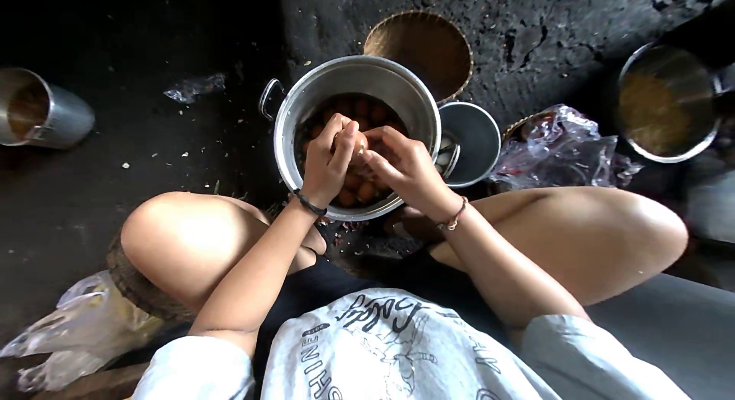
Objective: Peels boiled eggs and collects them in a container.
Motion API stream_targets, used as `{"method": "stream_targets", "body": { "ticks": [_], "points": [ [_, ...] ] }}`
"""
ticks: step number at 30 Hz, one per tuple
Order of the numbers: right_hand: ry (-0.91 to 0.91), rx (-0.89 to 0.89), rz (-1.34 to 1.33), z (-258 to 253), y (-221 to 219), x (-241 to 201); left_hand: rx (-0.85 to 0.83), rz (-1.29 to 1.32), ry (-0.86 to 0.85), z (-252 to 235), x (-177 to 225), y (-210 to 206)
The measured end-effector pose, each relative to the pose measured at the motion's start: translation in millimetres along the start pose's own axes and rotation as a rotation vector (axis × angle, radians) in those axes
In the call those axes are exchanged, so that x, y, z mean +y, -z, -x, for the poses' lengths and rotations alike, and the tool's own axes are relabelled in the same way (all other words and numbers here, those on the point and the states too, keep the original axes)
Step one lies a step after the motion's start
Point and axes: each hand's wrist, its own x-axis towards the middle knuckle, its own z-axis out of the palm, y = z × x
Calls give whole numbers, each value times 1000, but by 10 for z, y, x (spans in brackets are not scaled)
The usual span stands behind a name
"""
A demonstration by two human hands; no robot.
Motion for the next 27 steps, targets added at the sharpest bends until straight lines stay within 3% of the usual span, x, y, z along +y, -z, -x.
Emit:
{"method": "stream_targets", "body": {
  "ticks": [19, 27],
  "points": [
    [72, 65, 185, 62, -96, 10, -17, -145, -39, 2, -7, 16],
    [17, 86, 168, 126, -123, -15, -30, -143, -48, -3, 2, 20]
  ]
}}
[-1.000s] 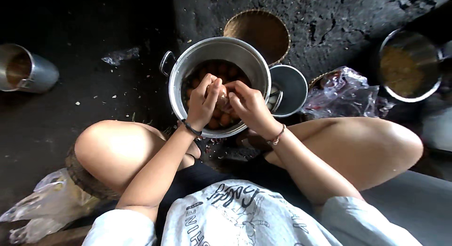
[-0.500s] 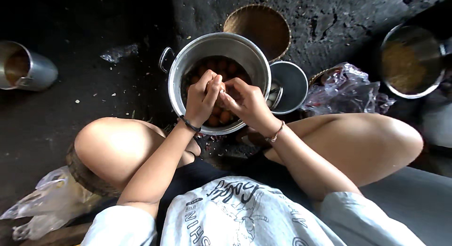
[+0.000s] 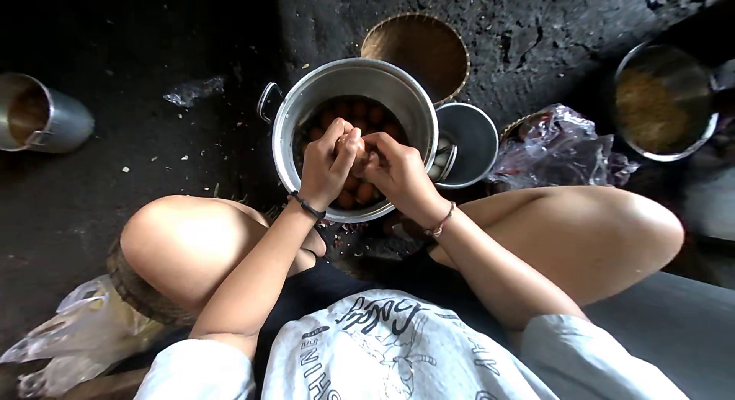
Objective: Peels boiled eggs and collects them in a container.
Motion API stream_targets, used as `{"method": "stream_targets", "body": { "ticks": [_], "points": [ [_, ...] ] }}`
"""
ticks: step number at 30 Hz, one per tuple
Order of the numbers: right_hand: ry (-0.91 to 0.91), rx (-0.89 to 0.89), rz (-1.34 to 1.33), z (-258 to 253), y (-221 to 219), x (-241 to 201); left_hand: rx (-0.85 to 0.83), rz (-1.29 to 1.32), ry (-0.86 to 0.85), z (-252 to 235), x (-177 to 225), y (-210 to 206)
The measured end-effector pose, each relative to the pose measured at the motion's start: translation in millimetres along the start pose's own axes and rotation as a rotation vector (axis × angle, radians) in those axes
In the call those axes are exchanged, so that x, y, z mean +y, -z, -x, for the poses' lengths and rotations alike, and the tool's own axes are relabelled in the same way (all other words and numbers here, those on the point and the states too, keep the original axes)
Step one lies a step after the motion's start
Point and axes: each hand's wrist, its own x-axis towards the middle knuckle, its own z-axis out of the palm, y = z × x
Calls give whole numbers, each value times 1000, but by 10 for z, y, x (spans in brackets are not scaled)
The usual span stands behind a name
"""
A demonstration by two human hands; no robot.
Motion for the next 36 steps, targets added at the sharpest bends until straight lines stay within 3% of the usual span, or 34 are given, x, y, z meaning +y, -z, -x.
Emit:
{"method": "stream_targets", "body": {
  "ticks": [13, 36],
  "points": [
    [-102, -76, -357, -40, 28, -39, 48, 106, 0, -19, 7, 29],
    [-112, -26, -113, -5, -56, -113, 36, 114, -44, 0, -37, -40]
  ]
}}
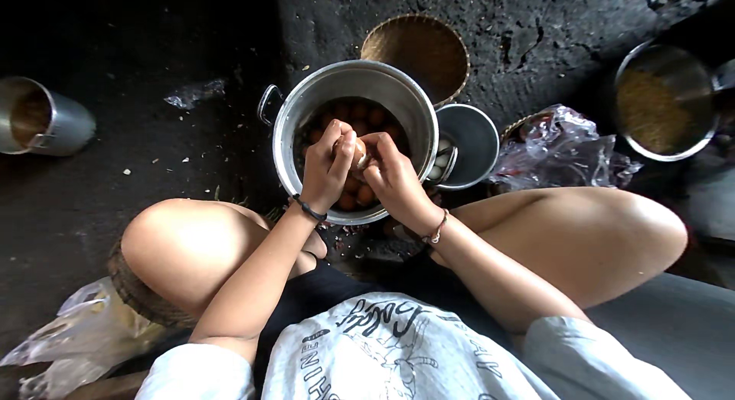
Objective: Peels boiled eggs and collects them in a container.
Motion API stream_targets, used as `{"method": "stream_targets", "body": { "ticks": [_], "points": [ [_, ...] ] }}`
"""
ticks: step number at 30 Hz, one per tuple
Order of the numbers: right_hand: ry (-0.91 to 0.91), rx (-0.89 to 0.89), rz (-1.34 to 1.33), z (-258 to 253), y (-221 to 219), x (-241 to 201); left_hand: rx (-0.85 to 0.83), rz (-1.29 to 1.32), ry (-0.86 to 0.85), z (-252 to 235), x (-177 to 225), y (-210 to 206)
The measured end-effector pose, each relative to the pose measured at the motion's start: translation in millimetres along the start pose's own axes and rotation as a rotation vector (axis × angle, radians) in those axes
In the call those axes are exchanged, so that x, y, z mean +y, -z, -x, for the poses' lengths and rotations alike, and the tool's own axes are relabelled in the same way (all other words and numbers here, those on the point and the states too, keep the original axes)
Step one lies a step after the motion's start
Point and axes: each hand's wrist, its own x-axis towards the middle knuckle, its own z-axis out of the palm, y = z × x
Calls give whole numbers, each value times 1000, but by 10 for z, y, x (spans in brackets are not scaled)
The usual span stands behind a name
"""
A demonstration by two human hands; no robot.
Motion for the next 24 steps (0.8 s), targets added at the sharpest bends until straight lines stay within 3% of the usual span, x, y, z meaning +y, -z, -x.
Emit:
{"method": "stream_targets", "body": {
  "ticks": [13, 16, 21, 24],
  "points": [
    [-48, 43, -1, 6, -21, -3, 47, 91, 56, 82, 75, -126],
    [-21, 72, 49, -32, 29, 22, 25, 209, 219, 63, 135, -123],
    [106, 115, 272, -59, 8, 51, -162, 357, 531, 43, 136, -112],
    [60, 103, 222, -111, 44, 90, -96, 525, 634, 75, 97, -168]
  ]
}}
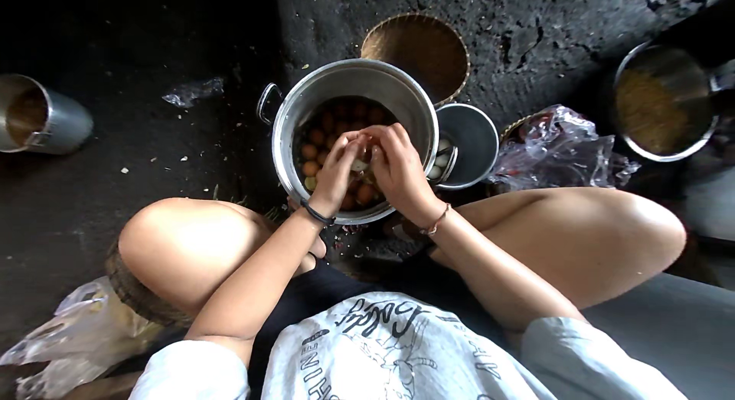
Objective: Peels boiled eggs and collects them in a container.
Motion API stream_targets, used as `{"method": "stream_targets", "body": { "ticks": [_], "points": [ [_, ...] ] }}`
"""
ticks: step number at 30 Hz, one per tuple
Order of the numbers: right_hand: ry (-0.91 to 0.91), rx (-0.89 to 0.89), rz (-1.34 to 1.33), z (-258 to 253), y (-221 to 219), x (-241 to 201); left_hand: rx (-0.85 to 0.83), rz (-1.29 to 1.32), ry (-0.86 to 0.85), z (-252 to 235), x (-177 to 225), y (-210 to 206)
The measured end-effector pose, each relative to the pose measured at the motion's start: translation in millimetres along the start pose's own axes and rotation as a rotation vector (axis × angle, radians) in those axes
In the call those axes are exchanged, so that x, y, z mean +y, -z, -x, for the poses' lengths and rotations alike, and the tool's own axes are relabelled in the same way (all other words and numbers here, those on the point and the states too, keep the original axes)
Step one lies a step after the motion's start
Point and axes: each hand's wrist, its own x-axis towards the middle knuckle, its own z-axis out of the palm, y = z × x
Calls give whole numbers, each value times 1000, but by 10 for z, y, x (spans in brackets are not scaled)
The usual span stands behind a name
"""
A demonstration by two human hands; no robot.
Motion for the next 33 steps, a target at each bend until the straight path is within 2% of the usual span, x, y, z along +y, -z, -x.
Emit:
{"method": "stream_targets", "body": {
  "ticks": [3, 8, 12, 15, 20, 24, 26, 33],
  "points": [
    [-56, -10, -14, -123, 128, 124, 86, 45, 44, -32, 33, 25],
    [46, -116, 11, -116, 117, 195, 130, 78, 48, -43, 52, 11],
    [89, -101, 13, 7, 19, 193, 134, -248, -85, -15, 26, 6],
    [93, -152, 100, -5, 54, 82, 137, -320, -143, -30, -11, 28],
    [180, -68, 228, -61, -66, 109, 137, -341, -131, -37, -21, 35],
    [124, -168, 207, -68, -16, 73, 149, -377, -132, -17, 13, 43],
    [151, -183, 205, -75, -16, 101, 156, -408, -114, -4, 53, 33],
    [283, -60, 367, 73, -164, 186, 109, -540, -10, -60, 12, 82]
  ]
}}
